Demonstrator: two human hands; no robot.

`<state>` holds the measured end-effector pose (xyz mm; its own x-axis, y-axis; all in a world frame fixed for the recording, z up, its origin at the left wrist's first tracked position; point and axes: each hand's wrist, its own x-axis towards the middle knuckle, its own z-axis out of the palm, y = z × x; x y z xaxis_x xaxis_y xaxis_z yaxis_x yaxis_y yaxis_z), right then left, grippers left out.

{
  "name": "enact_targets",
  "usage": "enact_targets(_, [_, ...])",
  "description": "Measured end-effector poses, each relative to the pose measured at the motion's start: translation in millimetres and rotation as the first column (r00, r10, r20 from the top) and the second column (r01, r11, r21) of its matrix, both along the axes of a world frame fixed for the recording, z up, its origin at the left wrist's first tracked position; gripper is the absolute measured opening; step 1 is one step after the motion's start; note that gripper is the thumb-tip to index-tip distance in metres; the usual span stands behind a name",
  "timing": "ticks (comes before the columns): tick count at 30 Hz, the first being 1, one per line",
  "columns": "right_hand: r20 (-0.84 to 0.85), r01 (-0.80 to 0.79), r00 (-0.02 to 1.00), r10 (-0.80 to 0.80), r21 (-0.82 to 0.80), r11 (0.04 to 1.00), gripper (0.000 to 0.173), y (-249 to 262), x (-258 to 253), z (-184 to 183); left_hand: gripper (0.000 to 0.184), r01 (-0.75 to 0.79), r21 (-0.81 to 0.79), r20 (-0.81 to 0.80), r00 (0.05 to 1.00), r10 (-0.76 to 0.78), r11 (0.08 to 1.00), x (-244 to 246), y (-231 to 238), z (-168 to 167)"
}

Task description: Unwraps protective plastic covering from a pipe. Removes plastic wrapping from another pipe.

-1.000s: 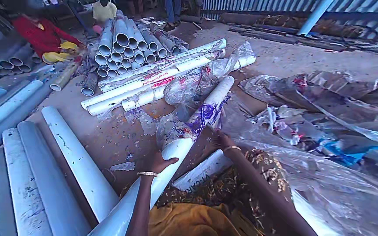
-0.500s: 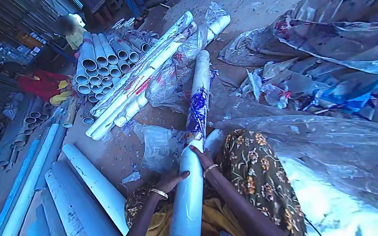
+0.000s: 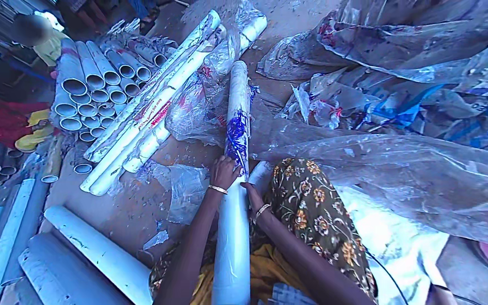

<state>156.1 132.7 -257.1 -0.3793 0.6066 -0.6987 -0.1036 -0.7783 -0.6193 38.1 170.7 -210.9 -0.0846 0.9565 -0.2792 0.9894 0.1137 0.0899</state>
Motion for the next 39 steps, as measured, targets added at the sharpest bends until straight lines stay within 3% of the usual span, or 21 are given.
enact_targets(3, [0.082, 0.094, 0.991, -0.101, 0.081, 0.992, 0.062, 18, -9, 10, 0.035, 0.120, 0.159, 0.089, 0.987, -0.135, 0.980, -13, -4, -14])
enact_targets(5, [0.142, 0.071, 0.986, -0.092, 0.151, 0.986, 0.066, 44, -25, 6, 0.034, 0.103, 0.207, 0.117, 0.985, -0.129, 0.973, -15, -6, -17])
enact_targets(8, [0.247, 0.023, 0.966, -0.077, 0.215, 0.976, 0.070, 91, -55, -5, 0.039, -0.054, 0.098, 0.188, 0.982, 0.035, 0.994, -15, -10, -11])
enact_targets(10, [0.342, -0.075, 0.940, -0.010, 0.232, 0.970, 0.082, 115, -69, -14, 0.041, -0.144, 0.078, 0.264, 0.957, 0.118, 0.987, -17, -14, -15])
enact_targets(13, [0.458, -0.184, 0.887, 0.063, 0.224, 0.957, 0.086, 131, -76, -29, 0.039, -0.261, 0.165, 0.444, 0.881, 0.165, 0.951, -26, -20, -29])
enact_targets(16, [0.464, -0.185, 0.884, 0.048, 0.255, 0.949, 0.092, 133, -75, -41, 0.034, -0.426, 0.324, 0.655, 0.745, 0.124, 0.845, -33, -24, -51])
enact_targets(18, [0.420, -0.133, 0.907, 0.009, 0.267, 0.955, 0.087, 135, -76, -41, 0.031, -0.641, 0.309, 0.828, 0.545, 0.133, 0.703, -34, -25, -60])
enact_targets(20, [0.373, -0.080, 0.928, -0.018, 0.245, 0.966, 0.076, 135, -77, -39, 0.033, -0.882, 0.089, 0.985, 0.149, 0.093, 0.464, -33, -25, -62])
enact_targets(22, [0.332, -0.070, 0.943, -0.017, 0.250, 0.966, 0.069, 136, -75, -39, 0.027, -0.945, -0.211, 0.975, -0.222, -0.016, 0.249, -32, -19, -59])
enact_targets(24, [0.286, -0.066, 0.958, -0.012, 0.263, 0.962, 0.067, 137, -72, -45, 0.021, -0.900, -0.395, 0.904, -0.417, -0.095, 0.186, -33, -18, -59])
enact_targets(26, [0.285, -0.071, 0.959, -0.011, 0.274, 0.959, 0.067, 141, -74, -48, 0.022, -0.873, -0.452, 0.868, -0.478, -0.139, 0.182, -36, -15, -60])
enact_targets(28, [0.329, -0.123, 0.944, 0.032, 0.261, 0.958, 0.075, 145, -75, -49, 0.026, -0.878, -0.428, 0.879, -0.459, -0.129, 0.213, -40, -13, -59])
enact_targets(30, [0.378, -0.213, 0.919, 0.115, 0.228, 0.950, 0.086, 152, -72, -52, 0.031, -0.909, -0.320, 0.942, -0.336, -0.015, 0.266, -42, -14, -53])
enact_targets(31, [0.364, -0.247, 0.918, 0.160, 0.207, 0.947, 0.090, 155, -68, -53, 0.033, -0.921, -0.207, 0.978, -0.183, 0.103, 0.329, -46, -17, -48])
enact_targets(32, [0.321, -0.247, 0.931, 0.174, 0.201, 0.948, 0.091, 154, -63, -54, 0.035, -0.903, -0.041, 0.968, 0.071, 0.242, 0.428, -51, -21, -42])
enact_targets(33, [0.256, -0.206, 0.955, 0.152, 0.199, 0.958, 0.090, 148, -57, -51, 0.037, -0.825, 0.141, 0.868, 0.369, 0.333, 0.547, -58, -25, -36])
enact_targets(34, [0.199, -0.147, 0.974, 0.106, 0.202, 0.968, 0.088, 137, -48, -44, 0.034, -0.719, 0.238, 0.733, 0.574, 0.364, 0.653, -63, -30, -22])
enact_targets(35, [0.156, -0.090, 0.986, 0.058, 0.207, 0.974, 0.085, 123, -38, -39, 0.028, -0.617, 0.320, 0.608, 0.716, 0.343, 0.719, -62, -39, -7])
enact_targets(37, [0.064, 0.013, 0.998, -0.022, 0.143, 0.990, 0.075, 93, -17, -33, 0.029, -0.345, 0.593, 0.431, 0.899, 0.074, 0.727, -50, -54, 1])
enact_targets(39, [-0.034, 0.068, 0.997, -0.069, -0.030, 0.997, 0.072, 62, -8, -37, 0.035, -0.067, 0.666, 0.326, 0.922, -0.209, 0.743, -25, -61, -4])
